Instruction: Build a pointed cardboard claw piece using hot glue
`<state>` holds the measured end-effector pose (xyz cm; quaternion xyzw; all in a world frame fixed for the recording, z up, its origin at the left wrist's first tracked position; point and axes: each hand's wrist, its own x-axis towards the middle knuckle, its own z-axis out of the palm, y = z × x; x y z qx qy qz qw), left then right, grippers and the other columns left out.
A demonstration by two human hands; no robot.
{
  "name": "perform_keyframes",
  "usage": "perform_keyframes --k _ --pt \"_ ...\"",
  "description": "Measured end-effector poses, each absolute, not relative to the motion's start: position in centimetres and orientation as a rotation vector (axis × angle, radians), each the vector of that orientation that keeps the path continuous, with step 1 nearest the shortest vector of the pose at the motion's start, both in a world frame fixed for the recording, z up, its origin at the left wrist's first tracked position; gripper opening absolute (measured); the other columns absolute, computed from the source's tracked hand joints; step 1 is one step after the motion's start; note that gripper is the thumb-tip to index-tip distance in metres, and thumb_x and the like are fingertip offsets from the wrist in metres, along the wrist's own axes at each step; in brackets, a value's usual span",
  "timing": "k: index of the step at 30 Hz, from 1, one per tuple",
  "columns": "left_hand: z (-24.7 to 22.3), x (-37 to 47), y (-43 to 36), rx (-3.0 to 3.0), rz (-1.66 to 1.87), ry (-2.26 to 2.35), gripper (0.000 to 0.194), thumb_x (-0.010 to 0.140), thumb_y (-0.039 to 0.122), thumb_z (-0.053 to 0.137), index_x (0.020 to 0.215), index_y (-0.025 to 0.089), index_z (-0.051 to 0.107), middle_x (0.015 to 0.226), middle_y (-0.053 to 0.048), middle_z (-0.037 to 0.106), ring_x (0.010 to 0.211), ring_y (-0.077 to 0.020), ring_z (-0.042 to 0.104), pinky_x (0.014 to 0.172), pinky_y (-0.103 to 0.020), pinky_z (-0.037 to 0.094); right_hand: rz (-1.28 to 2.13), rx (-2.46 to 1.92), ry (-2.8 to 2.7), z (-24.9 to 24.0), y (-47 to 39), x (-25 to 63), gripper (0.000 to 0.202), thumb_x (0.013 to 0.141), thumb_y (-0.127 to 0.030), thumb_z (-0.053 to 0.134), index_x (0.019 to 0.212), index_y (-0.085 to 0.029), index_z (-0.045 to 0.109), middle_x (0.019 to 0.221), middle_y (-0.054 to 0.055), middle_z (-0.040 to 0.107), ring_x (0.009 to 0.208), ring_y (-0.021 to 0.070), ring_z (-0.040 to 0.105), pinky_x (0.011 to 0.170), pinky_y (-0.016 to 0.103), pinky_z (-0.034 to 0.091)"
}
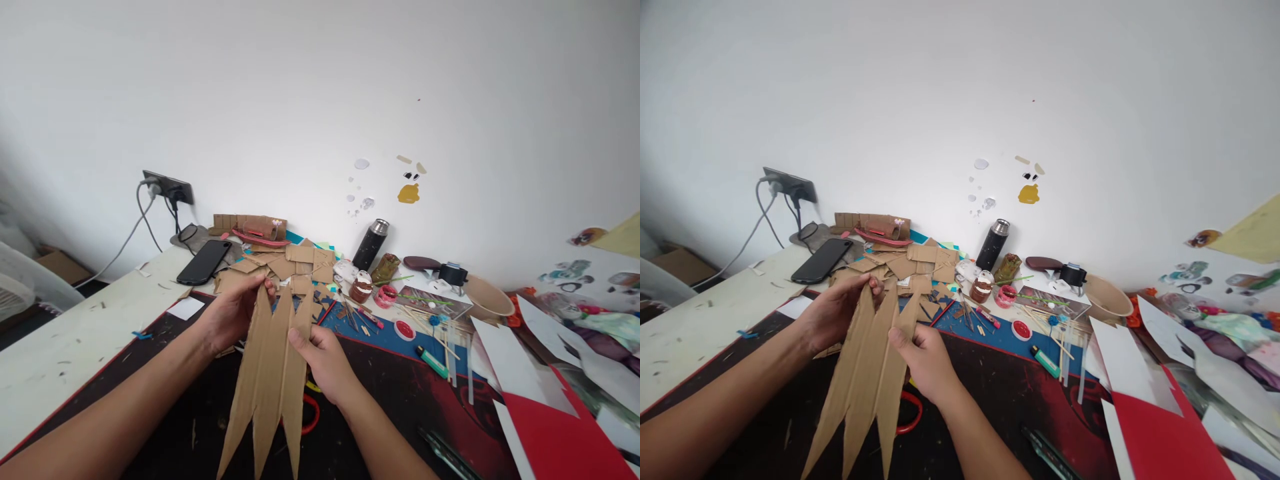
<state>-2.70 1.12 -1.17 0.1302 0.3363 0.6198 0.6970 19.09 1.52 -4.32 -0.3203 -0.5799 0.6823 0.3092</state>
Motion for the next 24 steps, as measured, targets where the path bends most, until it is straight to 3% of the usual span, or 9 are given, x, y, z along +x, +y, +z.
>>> perform_keyframes --k 11,17,20,24 --pt "-1.2 -3.3 1.5 0.304 1.486 0.761 0.007 0.09 0.012 0.086 0.092 0.017 0.082 0.079 -0.002 0.082 0.063 -0.0161 0.075 0.064 -0.026 0.065 1.815 -0.859 -1.556 -4.1 1.4 19.1 0.075 0.075 -0.094 0.082 0.083 -0.02 0.073 0.073 0.001 0.067 0.065 0.0168 0.055 0.062 0.029 0.044" --pt "-1.7 -3.7 2.0 0.361 1.506 0.774 0.01 0.094 0.025 0.089 0.09 0.018 0.083 0.083 -0.004 0.085 0.07 -0.0181 0.078 0.064 -0.025 0.065 1.778 -0.859 -1.525 -4.4 1.6 19.2 0.074 0.078 -0.092 0.081 0.088 -0.019 0.079 0.083 0.005 0.075 0.074 0.0209 0.063 0.071 0.033 0.051" --pt "-1.7 -3.4 1.8 0.411 1.467 0.782 0.023 0.088 0.032 0.096 0.1 0.015 0.087 0.09 -0.007 0.087 0.076 -0.021 0.08 0.065 -0.028 0.066 1.733 -0.849 -1.505 -4.4 1.7 19.3 0.072 0.081 -0.09 0.081 0.09 -0.019 0.081 0.086 0.007 0.078 0.082 0.0245 0.069 0.079 0.037 0.054" --pt "-1.8 -3.1 1.5 0.467 1.426 0.783 0.031 0.079 0.037 0.103 0.098 0.017 0.088 0.089 -0.008 0.087 0.077 -0.0236 0.081 0.065 -0.029 0.066 1.733 -0.843 -1.484 -4.4 1.8 19.4 0.069 0.081 -0.088 0.082 0.091 -0.019 0.082 0.087 0.006 0.079 0.084 0.0259 0.071 0.084 0.039 0.055"
